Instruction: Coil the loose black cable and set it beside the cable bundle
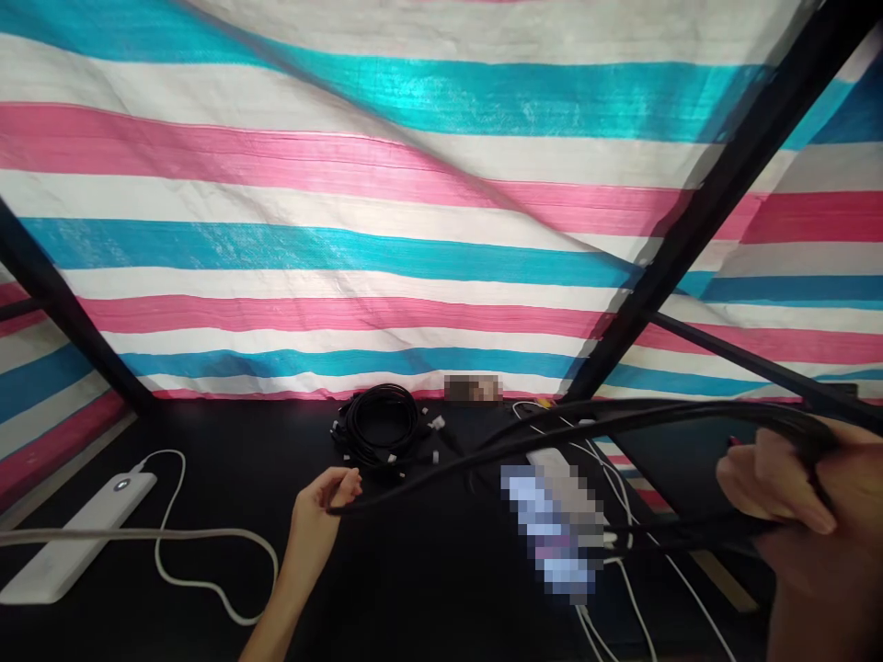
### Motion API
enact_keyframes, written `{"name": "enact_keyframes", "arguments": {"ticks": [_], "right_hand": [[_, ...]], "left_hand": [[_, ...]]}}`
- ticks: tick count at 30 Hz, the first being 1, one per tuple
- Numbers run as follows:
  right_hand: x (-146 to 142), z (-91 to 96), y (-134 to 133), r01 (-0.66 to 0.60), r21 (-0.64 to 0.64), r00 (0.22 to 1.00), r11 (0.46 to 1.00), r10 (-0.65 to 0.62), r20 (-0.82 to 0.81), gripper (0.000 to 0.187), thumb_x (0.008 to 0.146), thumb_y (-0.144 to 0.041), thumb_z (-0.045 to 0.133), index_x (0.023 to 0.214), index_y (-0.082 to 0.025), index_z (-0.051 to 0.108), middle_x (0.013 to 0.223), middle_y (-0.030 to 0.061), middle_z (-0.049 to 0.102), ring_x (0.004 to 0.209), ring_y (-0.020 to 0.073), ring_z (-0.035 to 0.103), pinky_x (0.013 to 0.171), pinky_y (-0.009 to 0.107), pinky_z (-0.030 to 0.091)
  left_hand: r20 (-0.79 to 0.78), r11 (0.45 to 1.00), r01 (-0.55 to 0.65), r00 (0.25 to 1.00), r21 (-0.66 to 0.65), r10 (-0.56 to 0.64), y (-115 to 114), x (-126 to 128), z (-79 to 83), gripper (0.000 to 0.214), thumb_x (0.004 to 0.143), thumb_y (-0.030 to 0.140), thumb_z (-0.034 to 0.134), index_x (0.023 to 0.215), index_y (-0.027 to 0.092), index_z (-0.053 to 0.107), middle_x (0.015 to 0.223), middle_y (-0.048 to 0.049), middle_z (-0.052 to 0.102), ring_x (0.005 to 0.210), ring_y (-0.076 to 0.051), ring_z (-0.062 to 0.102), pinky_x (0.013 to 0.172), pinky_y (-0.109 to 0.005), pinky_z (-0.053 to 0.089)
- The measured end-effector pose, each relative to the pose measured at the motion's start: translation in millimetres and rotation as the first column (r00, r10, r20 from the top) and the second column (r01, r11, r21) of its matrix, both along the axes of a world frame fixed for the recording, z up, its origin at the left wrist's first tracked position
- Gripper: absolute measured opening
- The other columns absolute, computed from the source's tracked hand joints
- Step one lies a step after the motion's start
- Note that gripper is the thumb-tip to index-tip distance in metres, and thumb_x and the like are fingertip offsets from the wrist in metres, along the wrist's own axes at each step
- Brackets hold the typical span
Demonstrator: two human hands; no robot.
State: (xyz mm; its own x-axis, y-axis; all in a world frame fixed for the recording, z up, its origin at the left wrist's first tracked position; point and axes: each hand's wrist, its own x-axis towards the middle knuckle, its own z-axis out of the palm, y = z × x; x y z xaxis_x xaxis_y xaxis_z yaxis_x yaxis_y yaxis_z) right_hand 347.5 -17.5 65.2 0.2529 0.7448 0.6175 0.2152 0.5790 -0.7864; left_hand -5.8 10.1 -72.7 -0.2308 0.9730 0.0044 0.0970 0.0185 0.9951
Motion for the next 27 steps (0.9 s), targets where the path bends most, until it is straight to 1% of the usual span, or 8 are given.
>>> {"name": "enact_keyframes", "arguments": {"ticks": [2,5,8,11,14,19,22,27], "right_hand": [[6,-3.3,2,-0.121,-0.049,0.989,0.991,0.117,-0.088,0.037,0.072,-0.053,0.073,0.053,-0.022,0.063,0.028,-0.0043,0.027,0.026,0.0081,0.022,0.030,0.026,0.014],[0,-9.6,4,-0.161,-0.126,0.980,0.979,0.143,-0.140,0.034,0.069,-0.055,0.075,0.068,-0.021,0.069,0.030,-0.0069,0.028,0.026,0.0075,0.025,0.031,0.024,0.019],[-13,-15.1,7,-0.211,-0.241,0.977,0.947,0.208,-0.042,0.038,0.074,-0.056,0.070,0.070,-0.019,0.070,0.035,-0.0063,0.032,0.030,0.0076,0.029,0.033,0.022,0.021],[-27,-19.6,13,-0.263,-0.287,0.950,0.921,0.300,0.092,0.044,0.081,-0.059,0.060,0.069,-0.018,0.069,0.040,-0.0033,0.039,0.034,0.0091,0.032,0.034,0.022,0.021],[-42,-25.8,20,-0.328,-0.280,0.909,0.902,0.382,0.166,0.046,0.085,-0.058,0.055,0.072,-0.018,0.071,0.044,-0.0020,0.043,0.038,0.0094,0.035,0.036,0.022,0.026],[-56,-38.8,33,-0.279,-0.344,0.908,0.897,0.362,0.209,0.039,0.087,-0.052,0.055,0.083,-0.018,0.074,0.068,0.0039,0.061,0.050,0.0119,0.047,0.047,0.024,0.040],[-51,-39.9,36,-0.259,-0.351,0.909,0.900,0.350,0.227,0.039,0.086,-0.051,0.055,0.082,-0.018,0.074,0.066,0.0040,0.061,0.054,0.0142,0.051,0.049,0.024,0.042],[-34,-35.1,27,-0.214,-0.271,0.918,0.938,0.288,0.273,0.037,0.081,-0.054,0.061,0.072,-0.021,0.075,0.065,0.0058,0.066,0.054,0.0166,0.057,0.046,0.022,0.043]], "left_hand": [[0.059,0.995,-0.052,0.997,0.085,0.047,1,5,6.2,0.031,0.070,0.048,0.067,0.077,0.018,0.069,0.079,-0.0053,0.069,0.077,-0.021,0.063,0.074,-0.030,0.050],[0.268,0.982,-0.020,0.963,0.186,-0.031,2,14,12.4,0.032,0.074,0.037,0.064,0.100,0.018,0.068,0.100,-0.0082,0.070,0.100,-0.025,0.062,0.084,-0.032,0.049],[0.413,0.950,0.078,0.888,0.301,-0.204,3,23,19.6,0.039,0.071,0.023,0.060,0.109,0.015,0.065,0.108,-0.0115,0.069,0.112,-0.029,0.057,0.087,-0.035,0.047],[0.425,0.930,0.151,0.857,0.336,-0.293,1,28,29.0,0.045,0.068,0.018,0.056,0.112,0.012,0.065,0.109,-0.0134,0.069,0.114,-0.032,0.055,0.090,-0.038,0.044],[0.463,0.911,0.266,0.795,0.316,-0.393,1,30,36.7,0.047,0.070,0.020,0.052,0.115,0.014,0.064,0.110,-0.0124,0.069,0.113,-0.031,0.056,0.095,-0.040,0.040],[0.687,0.880,0.443,0.588,0.169,-0.428,10,25,40.6,0.063,0.074,0.029,0.040,0.134,0.010,0.045,0.121,-0.0154,0.063,0.119,-0.030,0.051,0.101,-0.046,0.035],[0.692,0.876,0.448,0.576,0.179,-0.436,15,18,42.6,0.069,0.076,0.035,0.041,0.139,0.008,0.037,0.125,-0.0171,0.059,0.125,-0.030,0.046,0.106,-0.045,0.030],[0.703,0.907,0.410,0.615,0.101,-0.357,11,10,52.0,0.061,0.084,0.048,0.038,0.134,0.013,0.047,0.128,-0.0165,0.058,0.122,-0.032,0.049,0.095,-0.042,0.041]]}}
